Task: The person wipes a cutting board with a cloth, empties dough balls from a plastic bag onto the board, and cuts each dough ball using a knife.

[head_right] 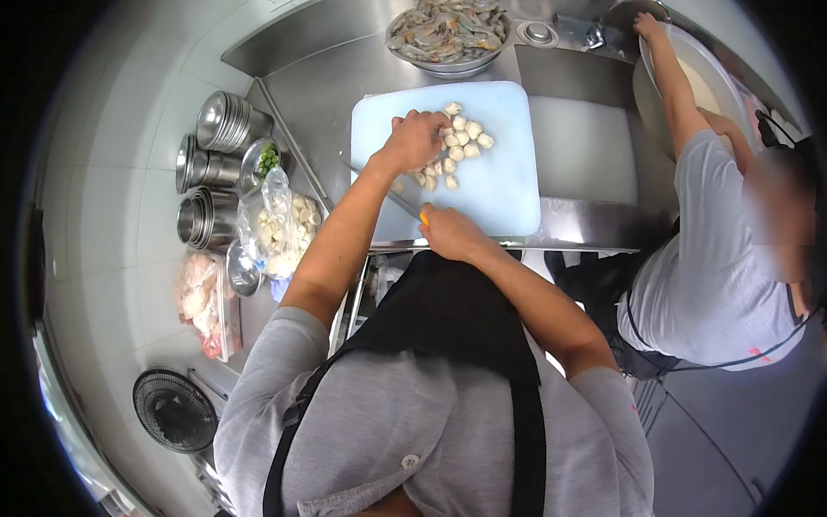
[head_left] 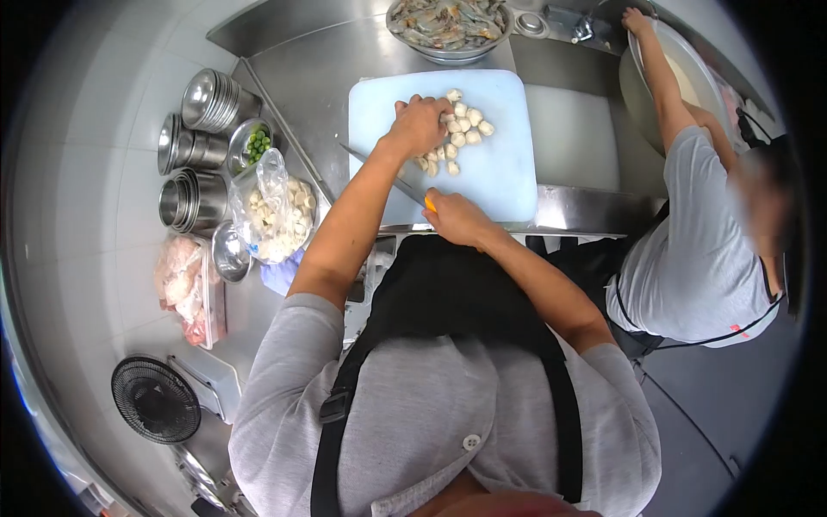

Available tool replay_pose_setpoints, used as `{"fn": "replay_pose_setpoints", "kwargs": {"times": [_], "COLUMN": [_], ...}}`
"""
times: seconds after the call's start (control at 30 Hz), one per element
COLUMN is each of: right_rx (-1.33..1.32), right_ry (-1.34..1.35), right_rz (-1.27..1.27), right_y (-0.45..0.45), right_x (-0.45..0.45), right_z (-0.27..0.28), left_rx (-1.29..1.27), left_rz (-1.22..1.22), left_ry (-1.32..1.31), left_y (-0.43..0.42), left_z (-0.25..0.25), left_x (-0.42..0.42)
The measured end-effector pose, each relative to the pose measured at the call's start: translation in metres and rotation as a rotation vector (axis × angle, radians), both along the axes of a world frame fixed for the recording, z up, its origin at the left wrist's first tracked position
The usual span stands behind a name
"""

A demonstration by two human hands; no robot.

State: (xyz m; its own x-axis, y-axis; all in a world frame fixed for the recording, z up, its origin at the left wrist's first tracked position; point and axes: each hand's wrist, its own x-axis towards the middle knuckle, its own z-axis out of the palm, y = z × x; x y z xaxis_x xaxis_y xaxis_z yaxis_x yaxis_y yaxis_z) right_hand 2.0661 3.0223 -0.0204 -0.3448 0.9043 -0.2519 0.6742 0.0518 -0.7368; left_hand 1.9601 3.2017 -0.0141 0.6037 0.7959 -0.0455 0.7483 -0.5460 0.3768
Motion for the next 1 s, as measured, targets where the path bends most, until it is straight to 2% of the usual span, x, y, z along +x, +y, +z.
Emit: {"fn": "replay_pose_setpoints", "kwargs": {"times": [0.3, 0.4, 0.5, 0.6, 0.63, 0.7, 0.83, 0.87, 1.0], "right_rx": [-0.006, -0.005, -0.027, -0.014, -0.007, -0.051, -0.061, -0.072, -0.024], "right_ry": [0.009, 0.011, -0.002, -0.025, -0.035, -0.086, -0.096, -0.096, -0.113], "right_rz": [-0.023, -0.021, -0.023, -0.076, -0.114, -0.12, -0.13, -0.134, -0.113], "right_y": [-0.001, 0.002, 0.002, 0.009, 0.011, 0.015, 0.018, 0.016, 0.009], "right_x": [-0.001, 0.0, 0.007, 0.018, 0.024, 0.029, 0.024, 0.022, 0.023], "right_z": [-0.009, -0.011, -0.004, -0.001, -0.001, 0.007, 0.013, 0.017, 0.024], "left_rx": [-0.208, -0.184, -0.04, 0.231, 0.216, 0.164, 0.053, 0.133, 0.127], "left_rz": [-0.004, 0.015, 0.117, 0.208, 0.245, 0.321, 0.376, 0.328, 0.257], "left_ry": [0.131, 0.017, -0.059, -0.582, -0.619, -0.633, -0.607, -0.612, -0.625], "left_y": [0.024, 0.027, 0.018, -0.007, -0.022, -0.063, -0.104, -0.106, -0.102], "left_z": [0.016, 0.004, 0.004, 0.012, 0.02, 0.021, -0.033, -0.044, -0.04], "left_x": [0.016, 0.018, 0.015, -0.015, -0.029, -0.061, -0.093, -0.098, -0.107]}}
